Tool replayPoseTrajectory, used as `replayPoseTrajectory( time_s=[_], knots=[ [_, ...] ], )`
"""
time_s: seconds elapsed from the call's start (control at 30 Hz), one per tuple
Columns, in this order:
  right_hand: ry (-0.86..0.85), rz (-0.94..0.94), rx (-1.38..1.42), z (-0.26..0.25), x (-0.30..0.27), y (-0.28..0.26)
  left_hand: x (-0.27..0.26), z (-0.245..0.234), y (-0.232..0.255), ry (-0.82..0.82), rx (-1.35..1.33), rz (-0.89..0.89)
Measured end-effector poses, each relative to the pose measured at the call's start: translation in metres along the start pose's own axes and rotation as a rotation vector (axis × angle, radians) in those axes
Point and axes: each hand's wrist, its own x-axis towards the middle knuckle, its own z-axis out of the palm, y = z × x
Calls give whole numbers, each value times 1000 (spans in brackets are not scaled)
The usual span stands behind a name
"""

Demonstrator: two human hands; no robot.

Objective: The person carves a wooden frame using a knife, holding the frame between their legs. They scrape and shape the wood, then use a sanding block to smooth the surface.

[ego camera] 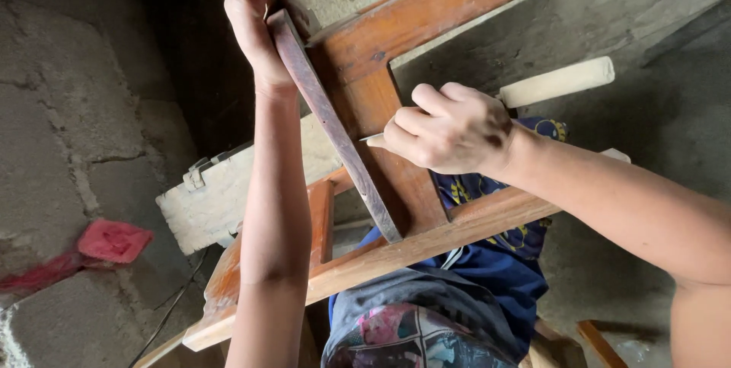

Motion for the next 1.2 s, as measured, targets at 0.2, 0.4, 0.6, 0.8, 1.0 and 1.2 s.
replayPoseTrajectory(
  time_s=[0.2, 0.4, 0.6, 0.8, 1.0, 1.2],
  knots=[
    [5, 84, -4, 8, 3, 11, -3, 4, 2, 87, 161, -75],
    [-7, 71, 76, 9, 2, 8, 2, -2, -3, -15, -33, -5],
    [-110, 145, 141, 18, 2, 13, -1, -4, -5, 92, 48, -54],
    [-63, -6, 74, 17, 11, 22, -1, 0, 3, 4, 172, 64],
    [-75, 33, 67, 14, 5, 14, -3, -1, 0, 65, 252, 38],
    [-57, 55, 124, 20, 11, 20, -3, -5, -5, 128, 175, -49]
  ],
)
